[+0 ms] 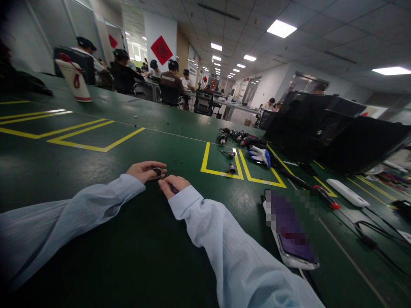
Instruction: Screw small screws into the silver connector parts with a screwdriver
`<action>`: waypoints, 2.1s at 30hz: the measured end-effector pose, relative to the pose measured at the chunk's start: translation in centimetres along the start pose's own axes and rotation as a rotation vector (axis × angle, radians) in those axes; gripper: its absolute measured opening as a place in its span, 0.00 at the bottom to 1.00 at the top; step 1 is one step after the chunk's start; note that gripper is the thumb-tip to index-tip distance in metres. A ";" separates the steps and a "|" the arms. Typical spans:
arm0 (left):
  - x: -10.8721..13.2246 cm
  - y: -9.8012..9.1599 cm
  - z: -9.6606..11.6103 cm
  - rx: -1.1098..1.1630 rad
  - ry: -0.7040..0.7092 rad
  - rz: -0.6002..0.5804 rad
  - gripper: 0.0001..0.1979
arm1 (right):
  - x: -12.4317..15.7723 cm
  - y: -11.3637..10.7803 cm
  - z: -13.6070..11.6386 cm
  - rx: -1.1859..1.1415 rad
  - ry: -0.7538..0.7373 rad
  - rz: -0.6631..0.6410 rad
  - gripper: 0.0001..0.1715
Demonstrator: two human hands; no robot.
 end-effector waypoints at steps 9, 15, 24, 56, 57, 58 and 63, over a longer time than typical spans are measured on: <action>0.1 0.1 0.1 0.018 -0.018 0.014 0.13 | 0.1 0.2 0.3 0.023 0.018 -0.005 0.13; 0.2 0.1 0.1 0.018 0.010 -0.006 0.14 | 0.0 0.0 0.2 0.032 -0.001 0.007 0.14; 0.2 0.1 0.0 0.010 0.025 -0.006 0.13 | 0.1 0.3 0.2 0.036 0.003 0.015 0.13; 0.6 0.3 0.6 0.249 -0.098 0.054 0.06 | -1.8 0.4 3.5 -0.554 0.488 0.169 0.18; 0.8 0.3 0.5 0.244 -0.091 0.050 0.06 | -1.8 0.3 3.4 -0.562 0.485 0.169 0.18; 1.0 0.4 0.4 0.237 -0.082 0.047 0.06 | -1.8 0.3 3.3 -0.571 0.481 0.173 0.19; 1.2 0.4 -0.1 0.183 -0.046 0.042 0.08 | -1.9 0.3 2.8 -0.614 0.465 0.209 0.18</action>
Point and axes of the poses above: each hand's wrist, its own x-axis away from the middle knuckle, its own y-axis out of the palm, z = x × y, the point moved 2 cm from there along -x, towards the middle knuckle, and after that the axes turned 13 degrees about x, right-handed, at the moved point
